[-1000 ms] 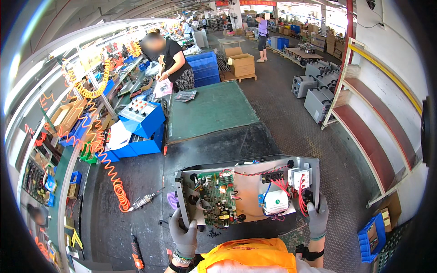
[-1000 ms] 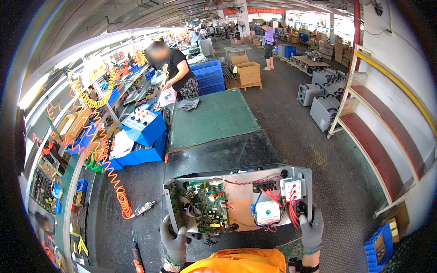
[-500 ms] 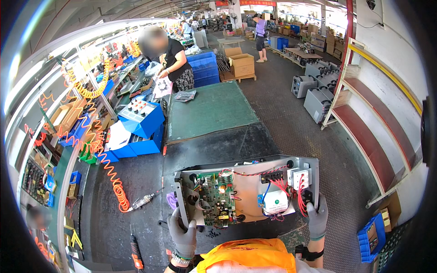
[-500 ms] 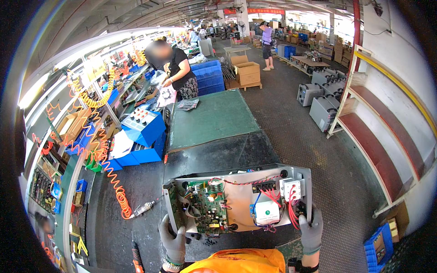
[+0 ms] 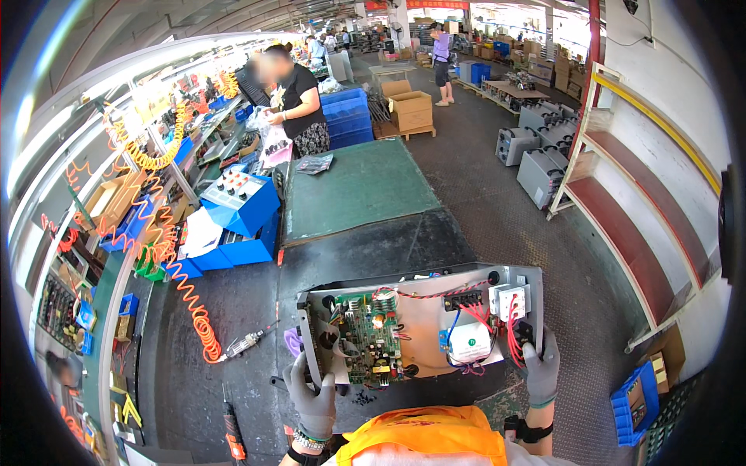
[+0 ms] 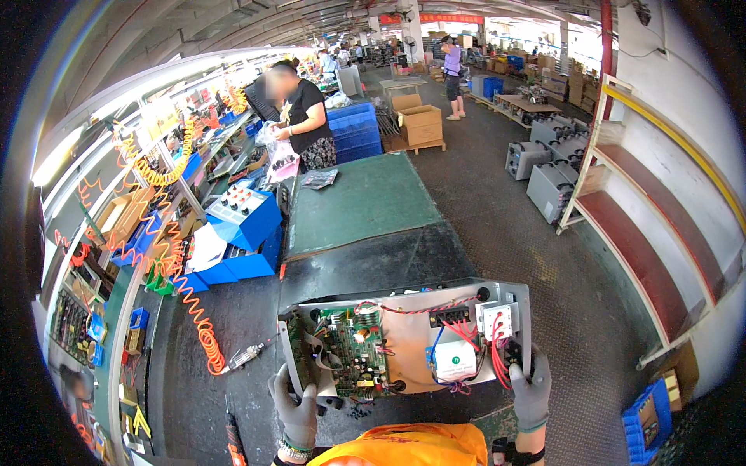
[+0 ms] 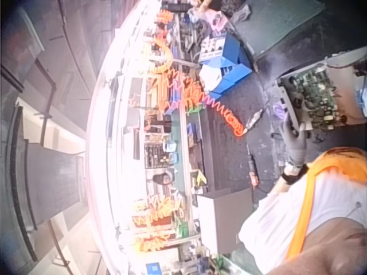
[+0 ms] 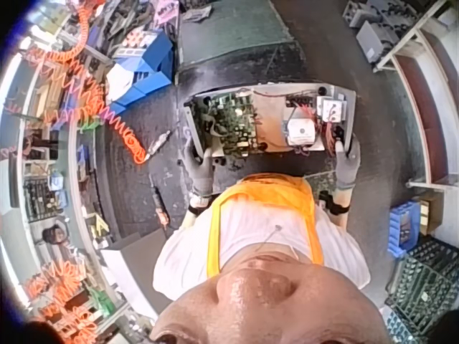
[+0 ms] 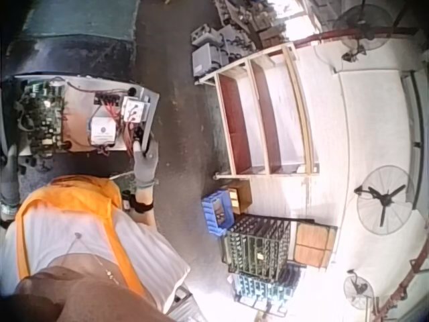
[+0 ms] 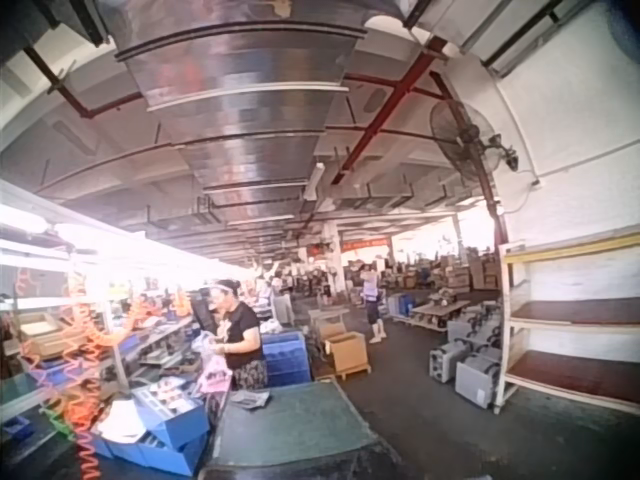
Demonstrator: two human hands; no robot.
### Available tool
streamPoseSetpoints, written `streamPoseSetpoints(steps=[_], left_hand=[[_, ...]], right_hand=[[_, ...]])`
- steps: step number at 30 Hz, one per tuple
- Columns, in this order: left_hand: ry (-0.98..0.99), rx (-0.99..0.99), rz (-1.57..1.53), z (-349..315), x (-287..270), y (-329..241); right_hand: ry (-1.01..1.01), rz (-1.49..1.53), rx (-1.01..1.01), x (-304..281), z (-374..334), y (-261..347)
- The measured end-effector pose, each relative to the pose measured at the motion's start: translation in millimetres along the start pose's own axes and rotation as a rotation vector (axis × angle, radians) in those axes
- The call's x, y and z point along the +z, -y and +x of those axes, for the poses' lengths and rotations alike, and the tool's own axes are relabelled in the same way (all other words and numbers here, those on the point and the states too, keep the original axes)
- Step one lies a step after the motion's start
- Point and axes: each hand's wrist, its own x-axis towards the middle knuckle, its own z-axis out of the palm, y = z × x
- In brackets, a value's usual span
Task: The recorder assembles and inspects the internal components of a metal electronics housing, including circuit boards and wiring.
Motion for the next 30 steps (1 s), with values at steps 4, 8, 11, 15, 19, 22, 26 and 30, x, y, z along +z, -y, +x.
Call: streamPoseSetpoints(steps=[4, 8, 11, 15, 19, 22, 26, 30], left_hand=[[-0.007, 0.023, -0.02, 0.3, 0.3, 2.4], [-0.002, 0.014, 0.006, 1.6, -1.2, -2.6], [0.007, 0.007, 0.007, 2.0, -1.7, -2.2], [0.021, 0.018, -0.015, 3.3, -1.5, 2.9], [0.048, -0.05, -0.106, 5.1, -2.3, -6.0], [0.057, -0.027, -0.082, 5.3, -1.5, -0.4], [0.071, -0.04, -0.122, 6.6, -0.8, 2.7], [0.107, -0.083, -0.208, 8.0, -0.9, 0.5]], right_hand=[[-0.005, -0.031, -0.011, -2.2, 0.7, -6.2], [0.007, -0.055, 0.002, -1.3, 0.9, -1.4], [0.012, -0.021, 0.02, 0.5, 1.0, 3.5], [0.001, 0.014, 0.001, 1.7, 1.6, 4.1], [0.016, -0.022, -0.003, 0.7, 2.3, 3.8], [0.008, -0.023, -0.006, 1.3, 2.2, 4.8], [0.011, 0.002, 0.003, 4.0, 3.6, 12.7], [0.014, -0.014, 0.002, 3.1, 4.6, 10.7]])
